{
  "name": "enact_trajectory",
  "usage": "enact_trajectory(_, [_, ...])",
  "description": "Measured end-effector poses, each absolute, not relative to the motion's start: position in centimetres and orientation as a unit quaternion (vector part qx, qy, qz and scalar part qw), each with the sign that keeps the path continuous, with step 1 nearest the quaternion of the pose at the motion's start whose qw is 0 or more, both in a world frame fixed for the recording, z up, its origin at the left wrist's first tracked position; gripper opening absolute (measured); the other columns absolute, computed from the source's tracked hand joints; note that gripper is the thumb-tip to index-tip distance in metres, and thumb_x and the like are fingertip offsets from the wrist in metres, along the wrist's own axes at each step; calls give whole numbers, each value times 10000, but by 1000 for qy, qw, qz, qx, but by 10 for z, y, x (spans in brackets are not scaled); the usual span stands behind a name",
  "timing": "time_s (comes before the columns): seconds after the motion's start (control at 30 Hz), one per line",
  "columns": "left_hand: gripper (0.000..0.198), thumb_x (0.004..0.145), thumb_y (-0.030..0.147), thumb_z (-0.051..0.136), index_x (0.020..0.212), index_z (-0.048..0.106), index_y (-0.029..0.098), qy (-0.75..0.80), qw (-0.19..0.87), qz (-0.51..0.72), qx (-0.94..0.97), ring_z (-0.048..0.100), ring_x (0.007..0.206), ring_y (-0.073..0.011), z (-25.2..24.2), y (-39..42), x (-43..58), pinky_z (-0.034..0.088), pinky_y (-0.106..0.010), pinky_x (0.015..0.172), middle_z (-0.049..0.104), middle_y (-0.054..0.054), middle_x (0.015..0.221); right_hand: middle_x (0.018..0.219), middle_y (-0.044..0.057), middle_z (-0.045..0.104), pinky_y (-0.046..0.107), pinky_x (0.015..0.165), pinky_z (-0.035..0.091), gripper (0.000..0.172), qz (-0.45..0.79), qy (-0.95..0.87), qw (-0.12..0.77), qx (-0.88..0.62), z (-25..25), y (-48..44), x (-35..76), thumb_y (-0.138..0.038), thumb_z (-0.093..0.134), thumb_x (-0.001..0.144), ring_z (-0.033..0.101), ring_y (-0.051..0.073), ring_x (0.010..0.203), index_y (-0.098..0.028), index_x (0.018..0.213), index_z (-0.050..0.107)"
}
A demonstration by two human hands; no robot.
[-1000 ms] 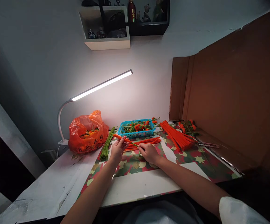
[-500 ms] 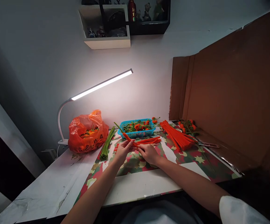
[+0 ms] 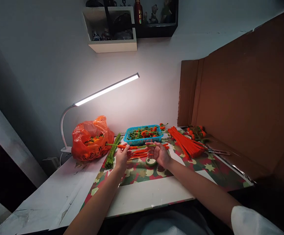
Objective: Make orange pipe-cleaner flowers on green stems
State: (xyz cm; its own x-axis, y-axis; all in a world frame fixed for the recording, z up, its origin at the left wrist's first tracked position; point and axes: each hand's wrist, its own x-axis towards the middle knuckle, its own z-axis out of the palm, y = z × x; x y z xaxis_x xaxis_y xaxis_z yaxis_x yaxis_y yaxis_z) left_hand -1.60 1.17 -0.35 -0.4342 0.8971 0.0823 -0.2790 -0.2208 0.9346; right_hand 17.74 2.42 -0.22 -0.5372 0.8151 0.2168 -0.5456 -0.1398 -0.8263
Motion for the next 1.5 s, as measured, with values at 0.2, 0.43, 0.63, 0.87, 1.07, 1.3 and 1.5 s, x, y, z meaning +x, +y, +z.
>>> enact_trajectory(0.2, [282,727,279,615,959,501,164,533,341,677,376,585,433,-118,-7,11,-13,471,-230,420,603,14,646,806,16,672,212,594,441,324,691,-451,509,-244,-8,26,170,-309,760,600,553,86,599,-205,895,675])
enact_trajectory(0.43, [171,705,338,563,726,553,168,605,187,546,548,563,487,-155,-9,4,-6,413,-249,502,578,10,549,718,19,646,232,576,425,370,632,-465,547,-291,-18,34,164,-441,750,577,540,104,596,-178,830,693])
enact_trajectory(0.63, [88,628,227,646,666,572,200,614,126,528,573,553,610,-186,-6,-5,1,377,-250,612,527,8,539,844,59,652,289,699,451,339,489,-570,578,-320,-19,33,164,-484,650,680,580,175,774,-169,800,683])
enact_trajectory(0.87, [374,638,107,600,1001,560,189,558,140,585,572,581,827,-234,-12,-1,5,416,-313,788,632,-67,883,829,68,650,312,731,458,330,446,-600,582,-320,-21,32,161,-479,588,738,585,190,790,-167,805,673])
enact_trajectory(1.07, [454,700,70,496,1127,559,211,528,146,529,648,584,780,-202,-15,-1,4,433,-299,768,654,-48,902,788,69,654,327,704,476,349,470,-587,576,-321,-15,27,164,-481,585,738,597,195,740,-162,862,651])
enact_trajectory(1.3, [253,687,65,506,834,664,197,459,214,502,701,567,684,-171,-9,-8,16,438,-254,677,643,-24,725,831,69,662,329,728,455,241,286,-646,623,-336,0,9,170,-368,520,821,595,212,776,-196,930,649])
enact_trajectory(1.5, [235,712,279,667,908,643,153,401,402,524,634,612,727,-167,-5,-14,20,463,-240,645,671,-58,814,687,39,644,331,684,494,280,465,-567,617,-285,-6,24,166,-454,575,755,623,205,707,-193,856,573])
